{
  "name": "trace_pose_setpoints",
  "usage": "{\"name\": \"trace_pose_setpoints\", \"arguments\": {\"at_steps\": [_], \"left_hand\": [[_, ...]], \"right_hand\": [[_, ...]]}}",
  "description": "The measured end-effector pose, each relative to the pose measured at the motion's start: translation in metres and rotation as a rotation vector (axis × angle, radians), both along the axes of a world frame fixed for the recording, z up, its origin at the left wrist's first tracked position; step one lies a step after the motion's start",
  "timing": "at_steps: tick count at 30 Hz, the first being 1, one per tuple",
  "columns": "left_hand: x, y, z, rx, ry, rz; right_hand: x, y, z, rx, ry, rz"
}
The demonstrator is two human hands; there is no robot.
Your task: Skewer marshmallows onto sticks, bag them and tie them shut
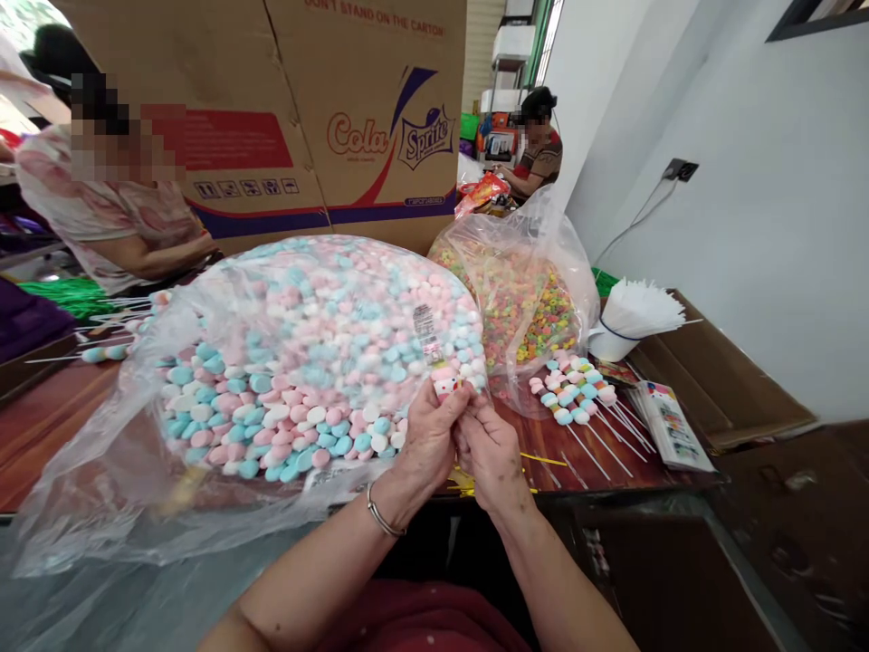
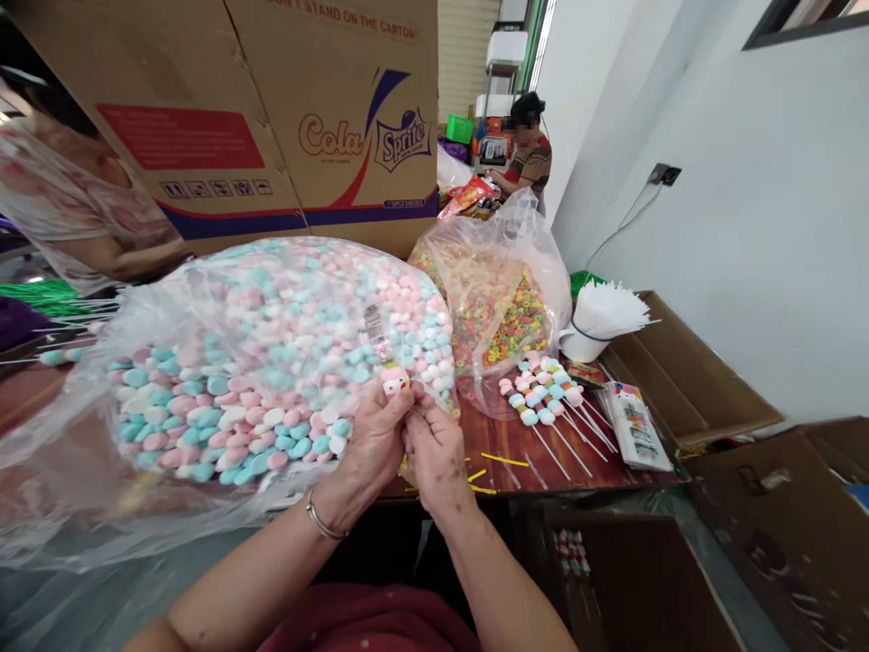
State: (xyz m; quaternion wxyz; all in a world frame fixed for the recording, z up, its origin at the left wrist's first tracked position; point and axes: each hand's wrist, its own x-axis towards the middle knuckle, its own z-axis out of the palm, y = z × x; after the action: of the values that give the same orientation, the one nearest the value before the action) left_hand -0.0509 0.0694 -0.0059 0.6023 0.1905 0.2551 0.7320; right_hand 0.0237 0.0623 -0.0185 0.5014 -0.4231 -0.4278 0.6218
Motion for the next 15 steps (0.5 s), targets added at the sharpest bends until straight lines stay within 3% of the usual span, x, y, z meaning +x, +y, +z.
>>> {"name": "trace_pose_setpoints", "arguments": {"at_steps": [4,8,11,13,15], "left_hand": [[-0.012,0.005,0.003,0.065,0.021,-0.043],[-0.040,0.025,0.020,0.089,-0.076,0.054],[-0.051,0.037,0.031,0.044,-0.097,-0.002],[-0.051,0.039,0.036,0.050,-0.077,-0.025],[-0.047,0.039,0.037,0.075,-0.062,0.008]], "right_hand": [[0.007,0.004,0.010,-0.061,0.011,0.082],[0.012,0.002,0.014,-0.144,-0.001,0.249],[0.012,-0.003,0.008,-0.166,-0.046,0.339],[0.014,-0.006,0.001,-0.103,-0.127,0.356],[0.017,-0.010,-0.006,0.065,-0.290,0.302]]}}
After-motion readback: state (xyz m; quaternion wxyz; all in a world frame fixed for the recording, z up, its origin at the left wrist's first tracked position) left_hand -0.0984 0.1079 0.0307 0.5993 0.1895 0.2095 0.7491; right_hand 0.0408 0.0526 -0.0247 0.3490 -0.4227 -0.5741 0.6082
